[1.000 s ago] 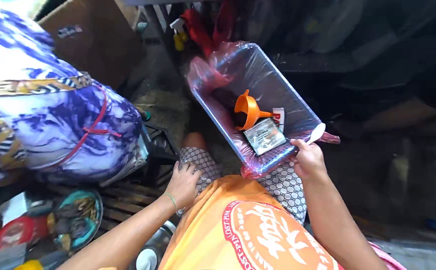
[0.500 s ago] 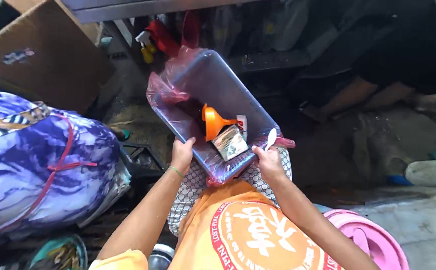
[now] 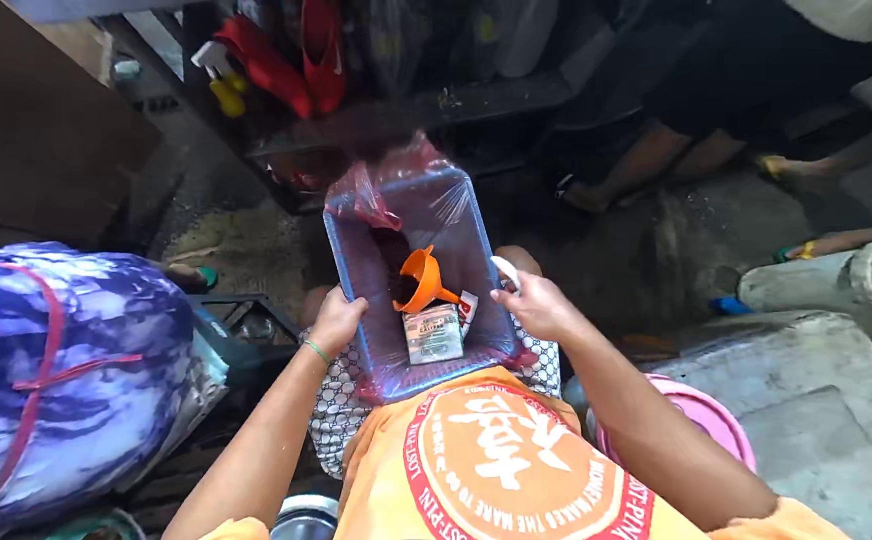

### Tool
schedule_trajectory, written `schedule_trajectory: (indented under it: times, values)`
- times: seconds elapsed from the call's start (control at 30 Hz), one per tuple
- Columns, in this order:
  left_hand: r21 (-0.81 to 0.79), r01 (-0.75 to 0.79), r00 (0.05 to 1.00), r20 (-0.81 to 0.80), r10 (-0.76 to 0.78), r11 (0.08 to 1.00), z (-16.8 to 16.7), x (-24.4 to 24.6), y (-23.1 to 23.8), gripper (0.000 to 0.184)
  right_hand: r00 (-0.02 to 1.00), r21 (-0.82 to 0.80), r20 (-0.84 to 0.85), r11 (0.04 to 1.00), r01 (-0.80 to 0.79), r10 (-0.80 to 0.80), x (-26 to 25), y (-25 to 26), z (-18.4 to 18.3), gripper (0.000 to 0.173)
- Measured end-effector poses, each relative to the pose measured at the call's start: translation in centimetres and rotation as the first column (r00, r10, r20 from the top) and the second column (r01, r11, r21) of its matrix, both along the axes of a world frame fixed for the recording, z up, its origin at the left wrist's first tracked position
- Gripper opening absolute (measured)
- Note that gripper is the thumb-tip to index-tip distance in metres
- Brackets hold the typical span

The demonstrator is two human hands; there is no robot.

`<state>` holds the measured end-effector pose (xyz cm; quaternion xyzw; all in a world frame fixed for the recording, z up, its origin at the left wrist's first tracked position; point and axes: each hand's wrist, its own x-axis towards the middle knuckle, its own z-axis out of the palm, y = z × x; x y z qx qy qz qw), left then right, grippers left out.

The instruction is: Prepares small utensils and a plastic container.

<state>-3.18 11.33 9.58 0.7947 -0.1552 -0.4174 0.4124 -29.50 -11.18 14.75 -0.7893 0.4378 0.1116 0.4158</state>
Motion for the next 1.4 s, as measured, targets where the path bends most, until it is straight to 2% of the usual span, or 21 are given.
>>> schedule_trajectory:
  times: [0.1, 0.27, 0.5, 0.6, 0.67, 0.87, 1.0, 1.13, 1.23, 1.4]
  values:
    - [0.010, 0.035, 0.999, -0.020, -0.035, 0.999, 0.7, -0.5, 1.7, 0.029, 0.998, -0.128, -0.038, 0.990, -0.056, 0.052, 0.3, 2.0, -0.3, 0.035]
    - [-0.003, -0.030, 1.000, -0.011, 0.030, 1.000, 2.7, -0.9, 2.4, 0.025, 0.998, -0.076, 0.026, 0.995, -0.062, 0.064, -0.6, 2.4, 1.8, 0.031]
    - [0.057, -0.040, 0.998, 0.047, 0.037, 0.998, 0.4, -1.0, 1.4, 0.035, 0.988, -0.096, -0.113, 0.989, -0.113, 0.102, 0.8, 2.1, 0.0, 0.030]
    - [0.074, 0.006, 0.986, 0.164, -0.018, 0.997, -0.3, -1.6, 1.3, 0.055, 0.985, -0.093, -0.137, 0.989, -0.119, 0.106, 0.5, 2.3, -0.3, 0.031]
    - [0.103, 0.040, 0.960, 0.272, -0.067, 0.994, -0.4, -1.8, 1.0, 0.060, 0.984, -0.093, -0.149, 0.989, -0.118, 0.103, 0.6, 2.3, -0.4, 0.031]
    - [0.246, 0.029, 0.830, 0.535, -0.161, 0.969, -1.8, -1.7, -0.5, 0.043, 0.969, -0.098, -0.221, 0.987, -0.130, 0.106, 1.9, 1.6, -1.9, 0.032]
    - [0.417, 0.061, 0.799, 0.524, -0.295, 0.907, -0.9, -1.7, -0.9, 0.049, 0.960, -0.109, -0.254, 0.983, -0.149, 0.118, 2.1, 2.0, -1.9, 0.031]
    - [0.606, 0.107, 0.753, 0.469, -0.462, 0.788, 2.7, -2.1, -1.6, 0.051, 0.973, -0.147, -0.217, 0.983, -0.112, 0.079, 1.3, 1.7, -1.8, 0.033]
    - [0.600, 0.128, 0.771, 0.440, -0.460, 0.790, 3.4, -1.7, -1.9, 0.053, 0.988, -0.191, -0.148, 0.979, -0.077, 0.049, 1.0, 1.4, -1.6, 0.034]
    - [0.529, 0.126, 0.820, 0.420, -0.388, 0.839, 1.6, -0.8, -2.0, 0.050, 0.990, -0.248, -0.133, 0.966, -0.070, 0.037, 2.0, 1.6, -1.6, 0.034]
